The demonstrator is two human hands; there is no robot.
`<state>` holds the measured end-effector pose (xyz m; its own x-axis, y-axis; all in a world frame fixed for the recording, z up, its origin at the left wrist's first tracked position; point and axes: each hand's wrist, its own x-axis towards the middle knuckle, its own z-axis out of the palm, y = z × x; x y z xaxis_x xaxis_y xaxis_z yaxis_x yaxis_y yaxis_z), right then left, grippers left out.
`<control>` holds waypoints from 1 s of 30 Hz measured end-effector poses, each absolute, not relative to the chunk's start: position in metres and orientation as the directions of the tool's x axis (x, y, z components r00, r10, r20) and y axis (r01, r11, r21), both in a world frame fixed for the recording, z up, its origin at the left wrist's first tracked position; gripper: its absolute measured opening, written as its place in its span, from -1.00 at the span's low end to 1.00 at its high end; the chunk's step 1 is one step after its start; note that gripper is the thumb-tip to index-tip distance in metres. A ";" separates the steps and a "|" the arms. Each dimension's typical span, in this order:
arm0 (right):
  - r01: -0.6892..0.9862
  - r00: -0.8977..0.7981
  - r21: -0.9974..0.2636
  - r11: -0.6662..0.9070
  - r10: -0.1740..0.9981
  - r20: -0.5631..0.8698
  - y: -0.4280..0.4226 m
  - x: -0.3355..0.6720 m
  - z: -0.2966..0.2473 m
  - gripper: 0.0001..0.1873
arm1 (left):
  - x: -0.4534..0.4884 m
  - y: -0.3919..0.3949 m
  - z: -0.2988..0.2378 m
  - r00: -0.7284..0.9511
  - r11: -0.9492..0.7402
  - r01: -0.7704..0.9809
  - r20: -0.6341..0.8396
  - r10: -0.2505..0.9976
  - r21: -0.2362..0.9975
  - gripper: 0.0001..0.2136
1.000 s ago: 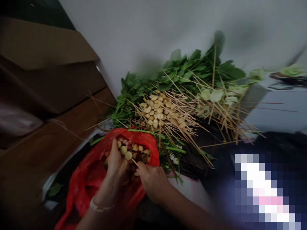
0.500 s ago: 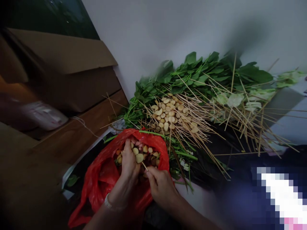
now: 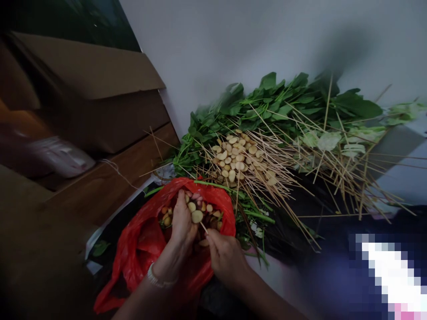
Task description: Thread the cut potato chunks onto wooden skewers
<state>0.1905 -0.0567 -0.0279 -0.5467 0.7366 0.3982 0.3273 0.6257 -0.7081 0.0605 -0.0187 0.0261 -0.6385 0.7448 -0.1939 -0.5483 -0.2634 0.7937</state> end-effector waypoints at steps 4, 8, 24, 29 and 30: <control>0.287 -0.490 -0.769 0.572 0.777 0.395 -0.052 0.192 -0.021 -0.69 | 0.058 -0.031 0.025 -0.438 -0.143 -0.690 -0.251 0.864 0.710 -0.55; 0.320 -0.465 -0.747 0.583 0.783 0.413 -0.050 0.192 -0.023 -0.69 | 0.069 -0.055 0.015 -0.249 0.049 -0.676 -0.290 0.924 0.736 -0.55; 0.366 -0.563 -0.724 0.585 0.759 0.328 -0.066 0.184 -0.032 -0.70 | 0.101 -0.058 0.000 -0.557 -0.157 -0.439 -0.131 0.820 0.885 -0.67; 0.416 -0.575 -0.697 0.585 0.762 0.297 -0.066 0.185 -0.038 -0.70 | 0.103 -0.057 -0.002 -0.576 -0.173 -0.429 -0.121 0.808 0.886 -0.68; 0.417 -0.574 -0.698 0.582 0.764 0.295 -0.066 0.185 -0.037 -0.71 | 0.103 -0.058 -0.003 -0.578 -0.178 -0.423 -0.113 0.808 0.888 -0.68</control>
